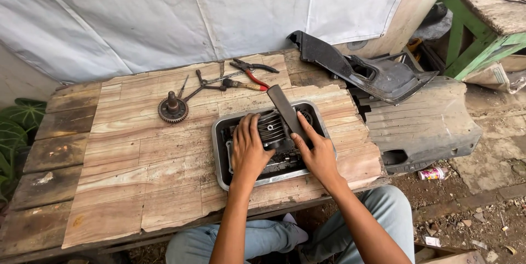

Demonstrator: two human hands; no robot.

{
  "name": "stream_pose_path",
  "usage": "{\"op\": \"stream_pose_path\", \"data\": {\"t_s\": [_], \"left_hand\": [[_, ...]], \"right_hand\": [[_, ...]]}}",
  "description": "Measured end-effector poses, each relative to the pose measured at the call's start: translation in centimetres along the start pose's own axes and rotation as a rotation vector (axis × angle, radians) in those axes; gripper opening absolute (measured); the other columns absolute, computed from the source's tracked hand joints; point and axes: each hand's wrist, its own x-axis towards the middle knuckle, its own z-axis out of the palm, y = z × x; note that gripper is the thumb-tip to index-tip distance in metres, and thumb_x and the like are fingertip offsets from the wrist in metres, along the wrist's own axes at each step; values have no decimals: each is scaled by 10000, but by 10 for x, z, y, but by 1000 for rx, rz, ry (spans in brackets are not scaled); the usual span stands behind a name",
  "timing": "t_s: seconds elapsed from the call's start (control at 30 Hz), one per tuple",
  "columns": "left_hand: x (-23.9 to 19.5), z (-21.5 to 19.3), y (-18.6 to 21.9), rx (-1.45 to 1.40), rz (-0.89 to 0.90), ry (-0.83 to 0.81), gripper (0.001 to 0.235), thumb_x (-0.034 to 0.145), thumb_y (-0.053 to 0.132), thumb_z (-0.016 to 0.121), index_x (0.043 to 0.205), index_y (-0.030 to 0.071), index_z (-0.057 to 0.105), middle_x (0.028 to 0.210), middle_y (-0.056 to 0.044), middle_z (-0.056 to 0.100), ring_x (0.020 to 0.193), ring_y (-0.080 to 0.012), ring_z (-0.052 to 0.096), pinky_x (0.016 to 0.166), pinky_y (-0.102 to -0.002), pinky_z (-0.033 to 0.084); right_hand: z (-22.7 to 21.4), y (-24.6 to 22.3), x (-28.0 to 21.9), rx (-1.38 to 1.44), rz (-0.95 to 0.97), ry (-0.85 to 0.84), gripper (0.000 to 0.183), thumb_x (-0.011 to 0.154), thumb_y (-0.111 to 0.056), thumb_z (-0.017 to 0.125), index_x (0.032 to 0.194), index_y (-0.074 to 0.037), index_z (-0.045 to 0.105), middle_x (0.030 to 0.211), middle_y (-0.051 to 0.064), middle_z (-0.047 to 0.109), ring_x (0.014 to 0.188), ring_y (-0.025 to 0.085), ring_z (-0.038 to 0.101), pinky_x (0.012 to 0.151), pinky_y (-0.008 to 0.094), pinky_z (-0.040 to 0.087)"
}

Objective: The person files a metal engine cylinder head with a flat metal file while holding it in a metal tray. The person repeatedly turns the cylinder head to file different sides and edges.

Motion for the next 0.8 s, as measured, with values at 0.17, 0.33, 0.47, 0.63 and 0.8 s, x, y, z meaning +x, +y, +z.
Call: {"op": "stream_pose_path", "data": {"t_s": [0.17,0.33,0.47,0.63,0.8], "left_hand": [[-1,-12,8,-26,-15,17,1146,566,210,973,1485,64,304,1518,-259,311,1395,-421,418,1167,-552,334],[0,-23,17,-61,-35,9,1121,581,135,972,1472,28,299,1569,-333,235,1416,-455,397,1173,-568,319],[0,-18,12,-25,-43,-13,1145,593,214,975,1489,57,279,1601,-304,199,1441,-421,374,1180,-546,317],[-1,-18,14,-25,-42,-4,1164,581,195,978,1496,66,271,1605,-301,192,1439,-421,377,1179,-550,314],[-1,-5,4,23,-4,17,1199,585,261,969,1523,70,246,1547,-231,292,1419,-367,389,1188,-527,291]], "right_hand": [[8,18,1,23,-47,-75,533,935,-309,673,1457,-333,566,919,207,772,804,433,733,656,496,553],[7,24,-1,33,-31,-16,561,972,-276,630,1516,-258,493,1138,253,722,988,501,675,774,552,541],[13,28,-2,-27,-93,-88,552,956,-321,649,1492,-335,515,1062,217,752,912,459,717,736,538,569],[10,24,-4,-10,-65,29,541,986,-276,618,1514,-283,499,1083,265,729,931,501,687,730,573,544],[11,22,-4,-29,-60,-51,512,961,-329,656,1461,-360,556,1045,199,763,850,422,744,733,502,602]]}}
